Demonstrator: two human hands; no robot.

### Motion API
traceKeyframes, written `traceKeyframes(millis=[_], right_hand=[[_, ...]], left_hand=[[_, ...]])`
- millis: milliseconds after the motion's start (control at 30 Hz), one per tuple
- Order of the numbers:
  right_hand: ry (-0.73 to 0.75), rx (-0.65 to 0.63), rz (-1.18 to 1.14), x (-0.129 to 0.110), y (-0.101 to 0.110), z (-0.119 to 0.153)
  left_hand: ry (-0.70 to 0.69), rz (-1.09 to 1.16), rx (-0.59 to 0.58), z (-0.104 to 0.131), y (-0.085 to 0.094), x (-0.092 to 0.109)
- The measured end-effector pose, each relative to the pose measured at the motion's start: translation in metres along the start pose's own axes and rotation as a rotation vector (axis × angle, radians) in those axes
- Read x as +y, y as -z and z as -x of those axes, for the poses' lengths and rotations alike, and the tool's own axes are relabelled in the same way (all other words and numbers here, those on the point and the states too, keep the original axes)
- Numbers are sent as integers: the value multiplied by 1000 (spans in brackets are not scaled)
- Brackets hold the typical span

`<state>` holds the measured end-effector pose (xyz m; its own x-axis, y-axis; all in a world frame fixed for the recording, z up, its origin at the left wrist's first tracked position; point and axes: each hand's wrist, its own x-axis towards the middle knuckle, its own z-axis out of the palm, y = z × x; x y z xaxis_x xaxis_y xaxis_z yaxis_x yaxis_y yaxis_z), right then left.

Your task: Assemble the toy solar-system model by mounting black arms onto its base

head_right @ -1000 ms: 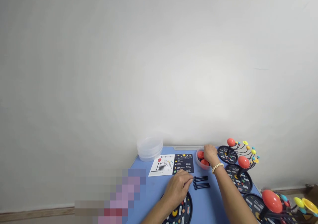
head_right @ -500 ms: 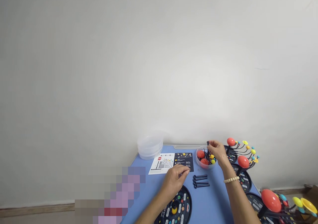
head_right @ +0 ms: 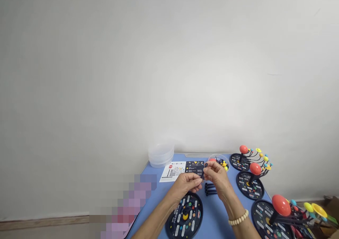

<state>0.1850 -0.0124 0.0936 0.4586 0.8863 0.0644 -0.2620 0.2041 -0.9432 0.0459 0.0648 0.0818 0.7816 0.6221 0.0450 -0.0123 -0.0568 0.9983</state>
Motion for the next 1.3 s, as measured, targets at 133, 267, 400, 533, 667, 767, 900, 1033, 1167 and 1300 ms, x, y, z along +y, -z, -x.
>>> traceKeyframes(millis=[133, 267, 400, 533, 667, 767, 900, 1033, 1167, 1300], right_hand=[[-3, -66, 157, 12, -7, 14], [8, -215, 239, 18, -8, 29], [-16, -297, 277, 26, -9, 42], [-23, -341, 308, 38, -11, 47], [30, -375, 440, 47, -13, 48], [63, -374, 501, 50, -12, 48], [94, -391, 548, 53, -10, 48], [122, -405, 598, 56, -10, 49], [164, -407, 649, 53, -12, 50], [278, -380, 780, 49, -18, 52]], left_hand=[[28, 10, 5, 12, -2, 6], [55, 2, 25, 35, 3, 4], [-22, -121, 188, 64, 9, -10], [-171, -423, 431, 88, 8, -30], [-165, -642, 435, 96, -1, -41], [-153, -732, 402, 96, -6, -42], [-138, -774, 388, 96, -7, -42], [-147, -768, 382, 97, -7, -44], [-153, -757, 381, 98, -7, -44], [-159, -765, 381, 98, -7, -43]])
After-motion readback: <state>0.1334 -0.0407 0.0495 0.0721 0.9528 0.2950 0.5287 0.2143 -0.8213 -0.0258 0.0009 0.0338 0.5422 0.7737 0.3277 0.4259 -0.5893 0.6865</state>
